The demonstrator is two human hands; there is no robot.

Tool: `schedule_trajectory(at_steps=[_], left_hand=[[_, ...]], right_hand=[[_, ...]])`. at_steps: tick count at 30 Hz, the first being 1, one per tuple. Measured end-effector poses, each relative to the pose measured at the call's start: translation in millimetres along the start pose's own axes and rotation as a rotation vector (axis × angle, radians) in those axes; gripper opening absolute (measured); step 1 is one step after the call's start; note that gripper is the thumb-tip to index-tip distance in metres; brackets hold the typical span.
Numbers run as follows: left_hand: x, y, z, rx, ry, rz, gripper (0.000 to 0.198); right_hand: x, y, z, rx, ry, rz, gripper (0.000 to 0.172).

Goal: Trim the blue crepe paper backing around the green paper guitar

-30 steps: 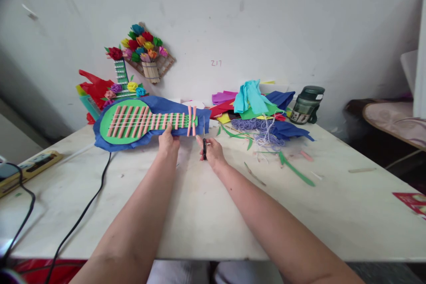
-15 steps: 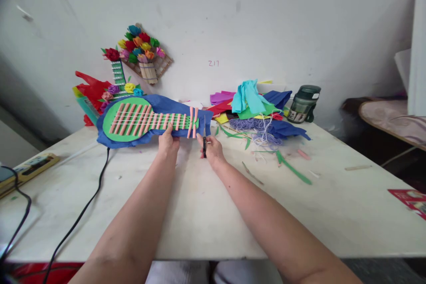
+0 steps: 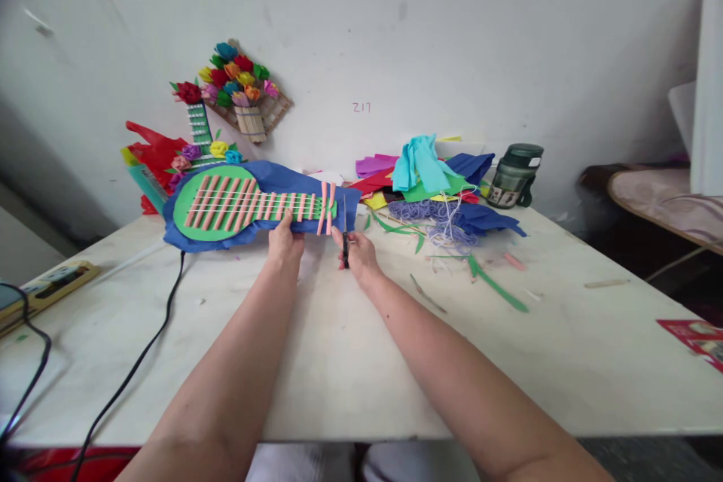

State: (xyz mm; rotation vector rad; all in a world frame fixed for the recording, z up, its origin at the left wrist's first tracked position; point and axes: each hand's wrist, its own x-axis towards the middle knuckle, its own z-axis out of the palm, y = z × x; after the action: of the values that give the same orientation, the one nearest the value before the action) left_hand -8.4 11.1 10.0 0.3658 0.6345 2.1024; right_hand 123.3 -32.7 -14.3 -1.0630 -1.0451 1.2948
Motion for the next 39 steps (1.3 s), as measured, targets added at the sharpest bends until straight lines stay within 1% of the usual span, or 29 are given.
schedule_trajectory(at_steps=[5, 8, 11, 14, 19, 24, 28, 32, 37, 39], left_hand=[[-1, 1, 0.4, -0.01, -0.006, -0.002, 0.043], [-1, 1, 0.6, 0.006, 0.017, -0.02, 0.043], [-1, 1, 0.2, 0.018, 0.013, -0.024, 0.043], [0, 1, -0.6, 0.021, 0.01, -0.025, 0.044], [0, 2, -0.3, 0.025, 0.047, -0.035, 0.044], [1, 5, 0.2, 0.0, 0.062, -0.045, 0.044], [5, 6, -2.6, 0.02, 0.083, -0.07, 0.04], [9, 5, -6.0, 0.01, 0.052, -0.09, 0.039], [10, 4, -7.9, 0.007, 0.027, -0.102, 0.039], [11, 3, -8.4, 0.003, -0.004, -0.095, 0.039]], right_hand=[[-2, -2, 1, 0.024, 0.007, 0.002, 0.039], [-2, -1, 1, 0.016, 0.006, -0.015, 0.04], [-1, 0, 1, 0.001, 0.013, -0.038, 0.04], [-1, 1, 0, -0.012, 0.024, -0.07, 0.038], [0, 3, 1, -0.059, 0.059, -0.104, 0.032], [-1, 0, 0, -0.07, 0.085, -0.052, 0.03], [-4, -5, -3, -0.041, 0.032, -0.018, 0.034], [-5, -9, -7, 0.0, -0.024, 0.036, 0.036], [-5, -12, -9, 0.01, -0.04, 0.072, 0.033], [-5, -13, -9, 0.012, -0.04, 0.076, 0.032]])
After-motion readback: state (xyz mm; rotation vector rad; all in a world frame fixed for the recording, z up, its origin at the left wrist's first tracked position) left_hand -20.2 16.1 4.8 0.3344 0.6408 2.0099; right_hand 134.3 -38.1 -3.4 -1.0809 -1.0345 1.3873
